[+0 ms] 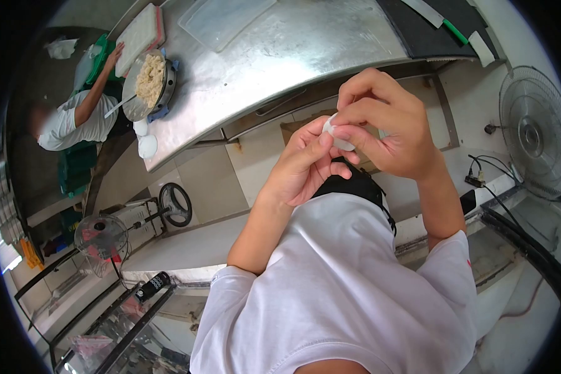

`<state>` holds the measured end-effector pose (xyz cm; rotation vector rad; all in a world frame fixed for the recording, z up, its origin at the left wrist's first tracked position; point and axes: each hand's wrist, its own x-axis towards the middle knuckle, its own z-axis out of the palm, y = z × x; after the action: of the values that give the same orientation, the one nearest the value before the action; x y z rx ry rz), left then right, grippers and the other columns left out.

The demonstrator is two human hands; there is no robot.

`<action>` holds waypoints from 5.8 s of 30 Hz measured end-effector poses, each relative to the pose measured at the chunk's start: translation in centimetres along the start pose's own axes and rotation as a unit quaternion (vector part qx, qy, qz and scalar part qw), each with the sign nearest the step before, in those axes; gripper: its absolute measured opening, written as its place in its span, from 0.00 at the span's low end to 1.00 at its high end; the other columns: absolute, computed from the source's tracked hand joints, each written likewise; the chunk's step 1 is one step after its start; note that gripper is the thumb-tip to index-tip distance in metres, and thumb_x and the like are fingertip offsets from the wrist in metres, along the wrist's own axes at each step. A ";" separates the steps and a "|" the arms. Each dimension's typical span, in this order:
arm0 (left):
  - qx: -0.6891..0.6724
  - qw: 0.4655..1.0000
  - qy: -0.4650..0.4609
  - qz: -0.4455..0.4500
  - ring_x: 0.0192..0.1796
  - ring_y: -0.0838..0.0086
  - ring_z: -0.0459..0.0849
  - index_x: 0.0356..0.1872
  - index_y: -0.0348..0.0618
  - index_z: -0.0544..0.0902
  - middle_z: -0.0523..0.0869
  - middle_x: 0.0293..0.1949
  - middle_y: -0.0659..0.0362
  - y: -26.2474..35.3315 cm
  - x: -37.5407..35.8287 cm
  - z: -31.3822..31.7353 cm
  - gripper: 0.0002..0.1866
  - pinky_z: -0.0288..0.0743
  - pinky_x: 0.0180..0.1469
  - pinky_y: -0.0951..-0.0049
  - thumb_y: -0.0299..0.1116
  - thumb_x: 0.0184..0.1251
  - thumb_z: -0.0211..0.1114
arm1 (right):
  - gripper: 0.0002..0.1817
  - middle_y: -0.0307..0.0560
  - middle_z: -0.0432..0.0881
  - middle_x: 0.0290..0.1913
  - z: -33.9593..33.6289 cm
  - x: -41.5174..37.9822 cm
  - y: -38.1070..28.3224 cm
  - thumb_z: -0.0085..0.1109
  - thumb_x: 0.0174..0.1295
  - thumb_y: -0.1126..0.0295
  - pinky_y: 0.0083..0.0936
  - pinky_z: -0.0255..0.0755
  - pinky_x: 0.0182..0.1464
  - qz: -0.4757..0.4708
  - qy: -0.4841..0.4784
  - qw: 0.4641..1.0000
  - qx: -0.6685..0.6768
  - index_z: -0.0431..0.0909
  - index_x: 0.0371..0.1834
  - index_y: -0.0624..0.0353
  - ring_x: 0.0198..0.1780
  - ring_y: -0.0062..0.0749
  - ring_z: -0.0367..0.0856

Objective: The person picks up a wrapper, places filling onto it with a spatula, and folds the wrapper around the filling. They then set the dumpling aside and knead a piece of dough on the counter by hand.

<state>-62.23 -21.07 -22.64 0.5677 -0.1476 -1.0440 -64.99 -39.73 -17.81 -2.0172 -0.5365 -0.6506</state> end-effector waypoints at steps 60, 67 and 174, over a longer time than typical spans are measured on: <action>0.165 0.955 0.221 0.108 0.52 0.71 0.85 0.60 0.36 0.76 0.84 0.53 0.51 6.5 10.6 -8.3 0.21 0.82 0.55 0.70 0.19 0.66 0.67 | 0.13 0.39 0.74 0.28 0.9 -5.4 16.0 0.48 0.75 0.66 0.18 0.64 0.32 0.403 0.149 0.894 0.126 0.71 0.33 0.62 0.28 0.19 0.67; 0.156 0.944 0.259 0.130 0.52 0.72 0.84 0.60 0.35 0.76 0.84 0.53 0.52 8.4 12.2 -9.7 0.22 0.82 0.54 0.70 0.18 0.64 0.68 | 0.10 0.40 0.78 0.28 1.3 -1.5 19.8 0.54 0.72 0.68 0.19 0.69 0.36 0.396 0.049 0.915 0.062 0.74 0.34 0.62 0.30 0.22 0.73; 0.817 0.460 0.346 0.031 0.40 0.72 0.83 0.51 0.46 0.84 0.84 0.44 0.56 63.7 10.6 -49.7 0.23 0.80 0.45 0.71 0.26 0.49 0.74 | 0.14 0.34 0.79 0.41 15.0 -3.3 31.4 0.60 0.67 0.70 0.17 0.72 0.38 0.668 0.384 0.636 0.038 0.73 0.54 0.53 0.37 0.19 0.79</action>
<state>11.29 12.29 -33.83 2.6976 -0.4344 -0.1437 -45.16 -42.22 -46.45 -1.2785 1.3430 -0.3898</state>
